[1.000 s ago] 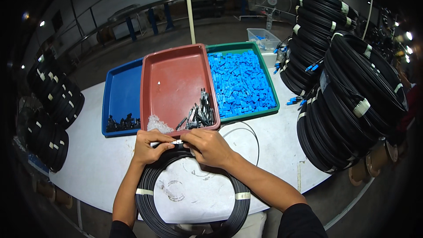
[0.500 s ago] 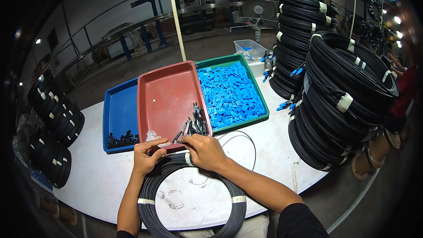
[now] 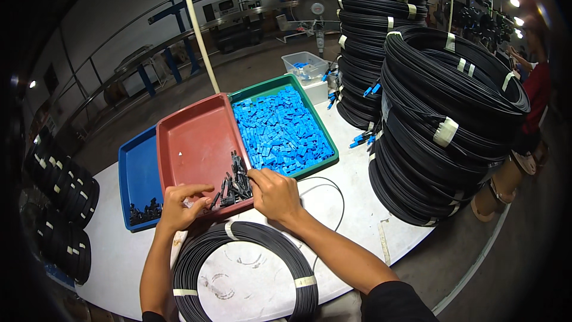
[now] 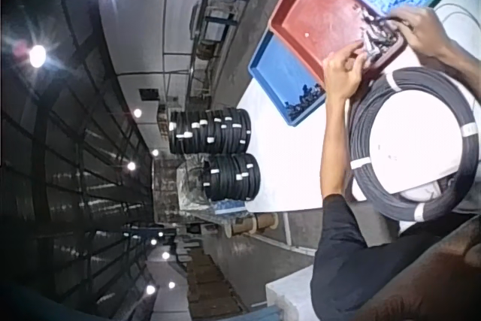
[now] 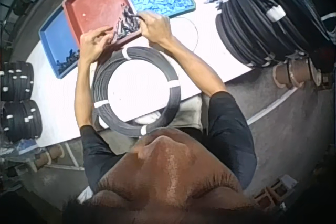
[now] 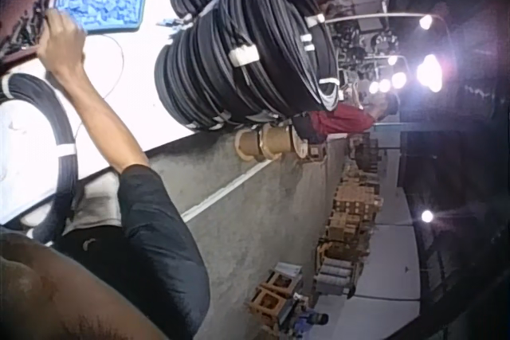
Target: The person assembles connector components onto coiled cables by attaching plastic pieces from trays onto the cable ends. The person then stacks the finished cable coils and takes another coil to attach parts.
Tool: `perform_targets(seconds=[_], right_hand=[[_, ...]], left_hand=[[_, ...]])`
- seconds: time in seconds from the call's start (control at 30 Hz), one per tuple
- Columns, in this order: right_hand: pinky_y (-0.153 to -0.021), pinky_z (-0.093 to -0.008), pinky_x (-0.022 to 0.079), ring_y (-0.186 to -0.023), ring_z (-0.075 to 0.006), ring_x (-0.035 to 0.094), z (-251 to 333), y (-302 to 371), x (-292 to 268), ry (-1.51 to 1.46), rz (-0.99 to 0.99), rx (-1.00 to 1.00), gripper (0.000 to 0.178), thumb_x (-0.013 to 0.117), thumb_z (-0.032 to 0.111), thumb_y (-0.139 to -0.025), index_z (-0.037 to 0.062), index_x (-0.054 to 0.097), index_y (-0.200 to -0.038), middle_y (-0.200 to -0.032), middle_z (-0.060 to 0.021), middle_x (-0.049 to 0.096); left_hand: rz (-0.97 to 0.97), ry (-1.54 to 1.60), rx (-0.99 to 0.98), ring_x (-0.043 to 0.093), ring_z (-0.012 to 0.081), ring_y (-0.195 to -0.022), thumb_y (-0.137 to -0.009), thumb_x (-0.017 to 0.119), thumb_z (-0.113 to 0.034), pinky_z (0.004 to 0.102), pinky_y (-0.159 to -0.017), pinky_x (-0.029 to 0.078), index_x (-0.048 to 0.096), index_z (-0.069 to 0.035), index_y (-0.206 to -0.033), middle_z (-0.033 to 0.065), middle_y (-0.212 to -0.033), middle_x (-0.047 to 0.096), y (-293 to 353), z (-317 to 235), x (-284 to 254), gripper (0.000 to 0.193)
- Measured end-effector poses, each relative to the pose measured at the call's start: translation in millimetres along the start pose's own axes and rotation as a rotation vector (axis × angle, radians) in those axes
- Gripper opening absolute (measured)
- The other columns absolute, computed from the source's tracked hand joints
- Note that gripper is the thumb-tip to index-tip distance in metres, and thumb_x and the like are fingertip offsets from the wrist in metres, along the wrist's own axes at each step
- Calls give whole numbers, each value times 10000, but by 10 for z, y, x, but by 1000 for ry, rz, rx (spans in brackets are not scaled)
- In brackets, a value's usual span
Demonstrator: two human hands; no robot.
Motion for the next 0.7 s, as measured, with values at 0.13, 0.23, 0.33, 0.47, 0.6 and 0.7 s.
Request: perform_targets(seconds=[0.13,0.23,0.33,0.47,0.6,0.7], right_hand=[[-608,-400,543,-693,-313,686,-158,-66,-35,56,-49,26,113,686,41,-851,48,706,-962,-809,-123,696],[-610,-402,541,-694,-315,685,-270,-73,-72,98,-52,42,112,690,30,-846,38,704,-957,-810,-124,698],[-606,-405,535,-683,-314,678,-368,-38,-68,130,-42,50,127,695,22,-839,31,705,-965,-804,-129,692],[-611,-399,541,-703,-287,681,-318,-49,-18,136,-21,26,157,687,50,-835,47,714,-989,-799,-104,668],[-590,-389,526,-656,-300,666,-279,-61,-4,94,-19,17,146,692,1,-814,18,707,-959,-772,-128,674],[-589,-386,526,-654,-295,666,-299,-60,10,97,-24,5,144,691,0,-813,17,706,-955,-772,-127,675]], left_hand=[[80,-119,238,731,276,-791,-817,798,-173,375,-738,513,787,-92,-1033,117,-896,772,-459,-80,160,231],[117,-164,353,701,294,-786,-803,785,-158,406,-733,511,782,-117,-1054,101,-840,754,-824,-62,403,255],[171,-245,428,642,271,-757,-765,788,-120,403,-726,497,788,-116,-1034,76,-789,714,-1151,-55,696,269],[212,-321,487,645,288,-850,-756,786,-135,419,-774,517,780,-94,-993,88,-850,733,-1462,100,1057,241],[271,-374,463,667,307,-912,-737,783,-128,437,-808,533,785,-95,-979,96,-898,744,-1760,214,1402,244],[386,-469,395,676,315,-888,-743,775,-105,440,-785,546,789,-96,-984,98,-898,740,-1891,297,1574,241]])
Point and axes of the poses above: each hand's wrist, its own y-axis away from the middle knuckle, its own x-axis out of the palm, z = x × y, the point moved 4 cm from there along -y, towards the middle knuckle
